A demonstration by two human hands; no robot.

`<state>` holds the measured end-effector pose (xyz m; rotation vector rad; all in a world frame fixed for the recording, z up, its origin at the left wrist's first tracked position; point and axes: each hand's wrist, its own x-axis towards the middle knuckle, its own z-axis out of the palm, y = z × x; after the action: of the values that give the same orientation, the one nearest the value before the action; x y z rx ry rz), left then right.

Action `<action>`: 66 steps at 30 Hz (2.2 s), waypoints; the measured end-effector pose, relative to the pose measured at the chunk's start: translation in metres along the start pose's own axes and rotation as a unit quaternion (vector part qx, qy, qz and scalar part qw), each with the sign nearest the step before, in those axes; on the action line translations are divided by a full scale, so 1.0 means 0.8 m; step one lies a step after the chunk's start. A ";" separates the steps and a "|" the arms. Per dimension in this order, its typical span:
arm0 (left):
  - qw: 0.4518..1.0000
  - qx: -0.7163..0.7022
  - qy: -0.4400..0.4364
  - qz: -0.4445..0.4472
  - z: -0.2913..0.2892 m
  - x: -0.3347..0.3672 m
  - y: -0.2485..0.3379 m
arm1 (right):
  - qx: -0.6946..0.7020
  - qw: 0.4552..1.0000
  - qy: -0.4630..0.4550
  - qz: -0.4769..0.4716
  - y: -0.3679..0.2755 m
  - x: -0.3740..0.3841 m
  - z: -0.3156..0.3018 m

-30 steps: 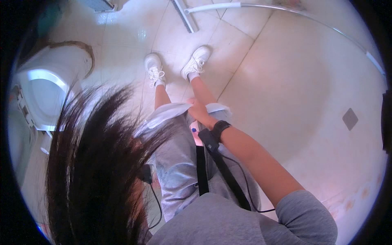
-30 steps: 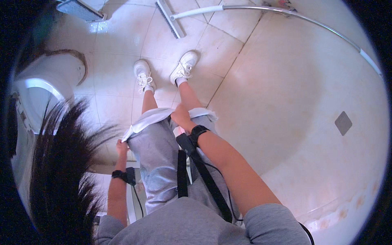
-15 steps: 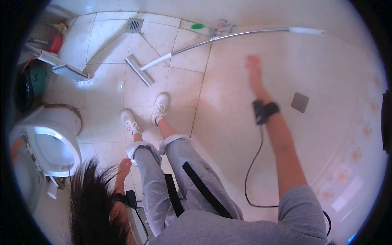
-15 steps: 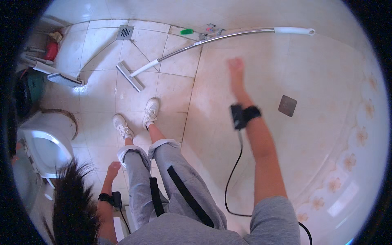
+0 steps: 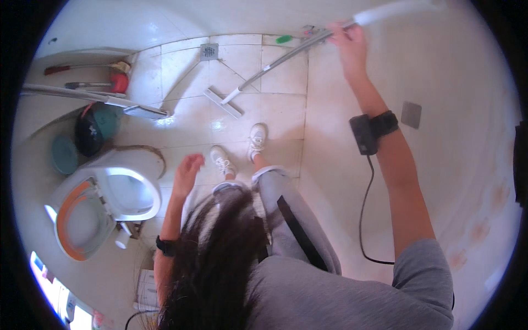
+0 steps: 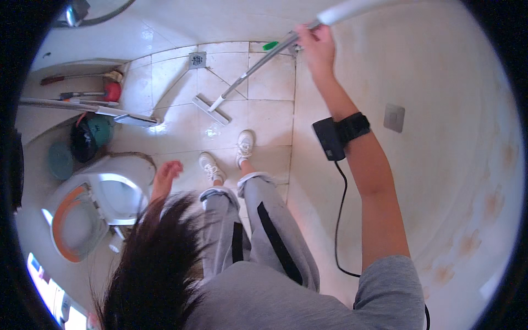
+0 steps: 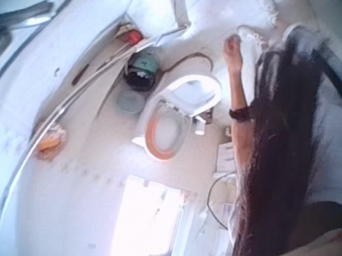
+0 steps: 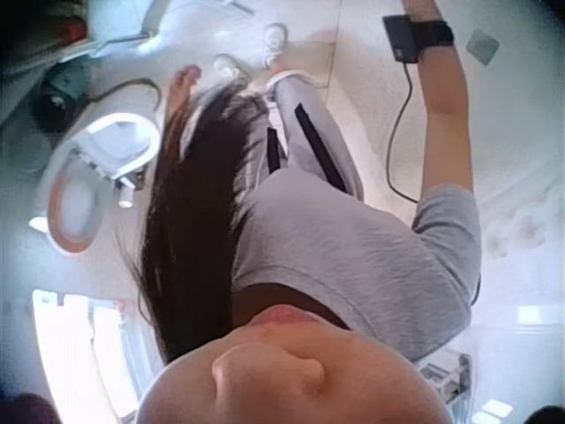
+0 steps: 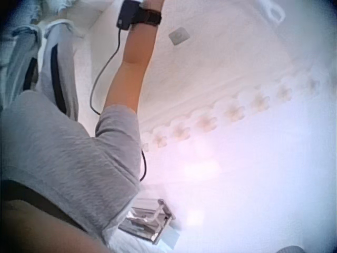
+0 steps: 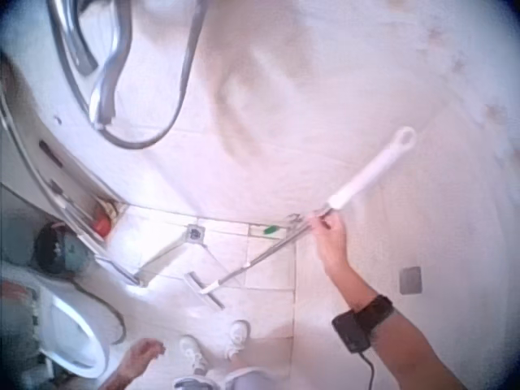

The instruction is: The person cleans the bathroom floor by first wiping it with a cloth, then spraying a cleaning solution from a green bottle, and finally mopping the floor with a mop. They also handle a white bottle and place it on the window sill.

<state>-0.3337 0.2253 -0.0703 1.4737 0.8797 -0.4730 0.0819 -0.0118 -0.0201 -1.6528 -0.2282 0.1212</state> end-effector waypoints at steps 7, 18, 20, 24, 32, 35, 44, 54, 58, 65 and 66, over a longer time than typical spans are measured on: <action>0.797 0.166 0.178 0.553 -0.069 -0.108 0.360 | -0.097 0.989 -0.114 0.001 -0.106 -0.095 0.205; 0.736 0.604 0.266 0.150 -0.116 -0.278 0.387 | 0.040 0.943 -0.323 -0.073 -0.136 -0.308 0.302; 0.713 0.680 0.172 0.010 -0.112 -0.311 0.363 | 0.085 0.945 -0.291 -0.127 -0.110 -0.338 0.301; 0.720 0.677 0.095 -0.120 -0.113 -0.347 0.333 | 0.012 0.956 -0.166 0.242 -0.034 -0.385 0.291; 0.904 0.231 0.098 -0.345 -0.164 -0.420 0.216 | 0.516 0.428 -0.027 0.742 0.003 -0.480 0.316; 0.910 0.195 0.016 -0.366 -0.204 -0.438 0.135 | 0.470 0.485 -0.128 0.726 0.001 -0.489 0.317; 0.900 0.388 0.122 -0.154 -0.115 -0.481 -0.172 | 0.141 0.709 -0.261 0.640 -0.007 -0.530 0.305; 0.980 0.071 0.017 -0.186 -0.025 -0.425 -0.339 | 0.148 0.782 -0.206 0.570 -0.007 -0.519 0.318; 0.973 0.067 0.049 -0.214 -0.004 -0.376 -0.267 | 0.067 0.797 -0.158 0.580 0.042 -0.476 0.321; 0.985 0.046 0.027 -0.163 0.035 -0.250 -0.100 | 0.062 0.800 -0.098 0.588 0.162 -0.340 0.267; 0.981 0.049 0.025 -0.184 0.034 -0.251 -0.085 | 0.046 0.801 -0.065 0.593 0.161 -0.332 0.258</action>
<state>-0.5037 0.1463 0.0322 1.4202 1.1921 -0.7640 -0.2112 0.1193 -0.1833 -1.4628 0.7455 1.1763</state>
